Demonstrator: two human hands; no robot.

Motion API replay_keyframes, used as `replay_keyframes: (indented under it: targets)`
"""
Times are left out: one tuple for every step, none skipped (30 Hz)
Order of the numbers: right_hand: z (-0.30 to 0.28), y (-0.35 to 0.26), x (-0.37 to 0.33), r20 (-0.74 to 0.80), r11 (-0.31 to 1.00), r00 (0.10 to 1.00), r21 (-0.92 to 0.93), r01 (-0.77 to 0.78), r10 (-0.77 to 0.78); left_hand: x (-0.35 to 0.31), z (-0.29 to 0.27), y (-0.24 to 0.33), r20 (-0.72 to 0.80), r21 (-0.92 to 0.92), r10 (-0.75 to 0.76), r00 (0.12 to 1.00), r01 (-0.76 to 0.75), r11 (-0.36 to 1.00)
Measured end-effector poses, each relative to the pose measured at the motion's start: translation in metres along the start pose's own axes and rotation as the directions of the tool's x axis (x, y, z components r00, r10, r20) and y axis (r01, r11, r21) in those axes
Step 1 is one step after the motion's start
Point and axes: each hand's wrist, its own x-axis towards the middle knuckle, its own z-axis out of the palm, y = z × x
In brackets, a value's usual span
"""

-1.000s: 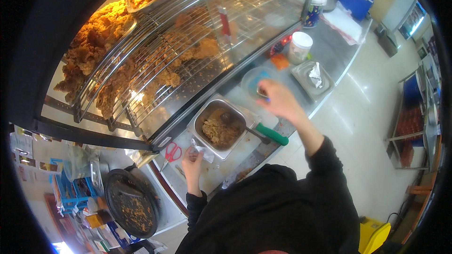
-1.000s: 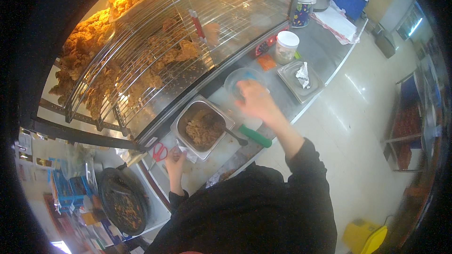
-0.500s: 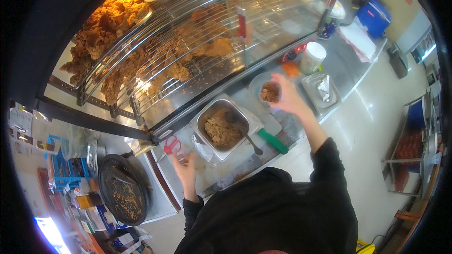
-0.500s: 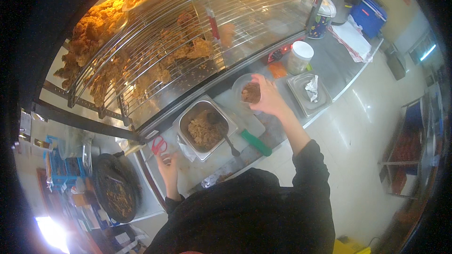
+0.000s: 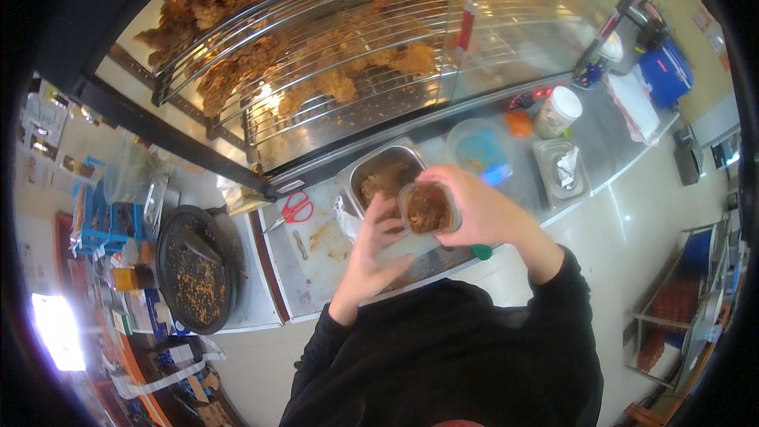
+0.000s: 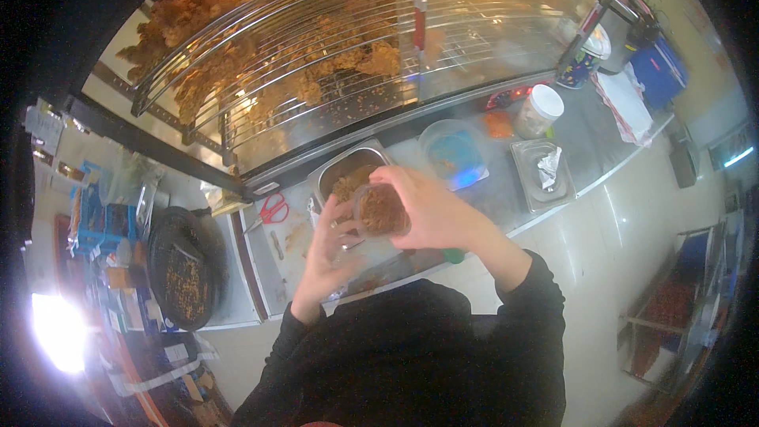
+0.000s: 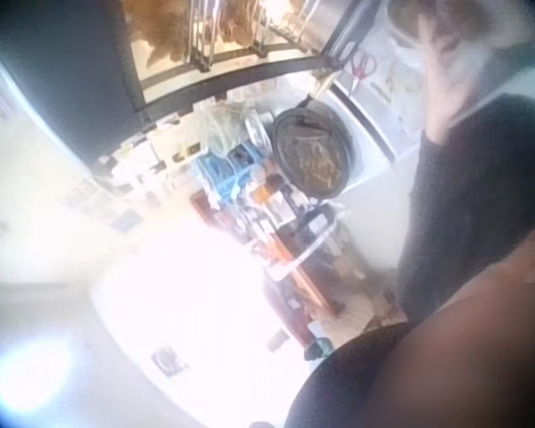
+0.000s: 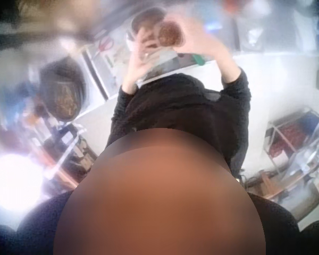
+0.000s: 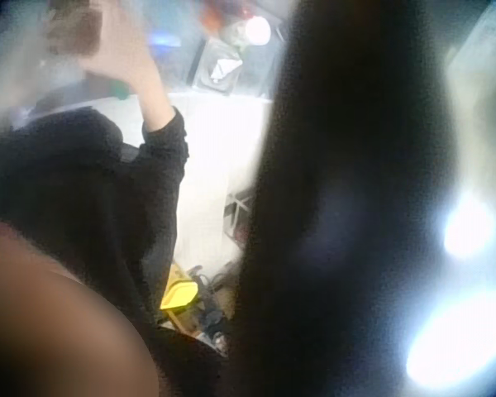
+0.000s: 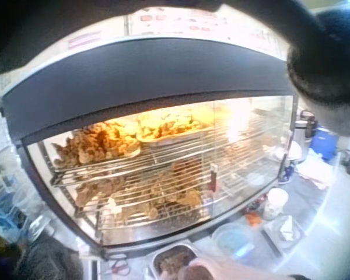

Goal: The person assembles a takeout meal by placing rice and fried chicken into a box, adding a side of corn, and inserting a receipt. They then wipe the display case glass and scoop a brown condiment into a container.

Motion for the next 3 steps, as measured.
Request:
replay_keyframes:
  targets:
    - [0.0026,-0.0056,0.0027,0.037,0.999,0.999,0.041,0.001,-0.003,0.0043,0.0029,0.0046,0.053,-0.132,-0.027,0.998,0.033,0.991]
    - [0.0056,-0.0107,0.0061,0.07,0.997,0.998,0.08,0.006,-0.012,0.008,0.002,0.0092,0.086,-0.12,-0.033,0.996,0.043,0.992]
    - [0.0086,-0.0154,0.01,0.118,0.991,0.993,0.131,-0.037,0.022,0.0112,0.0006,0.0135,0.119,-0.112,-0.043,0.992,0.056,0.992]
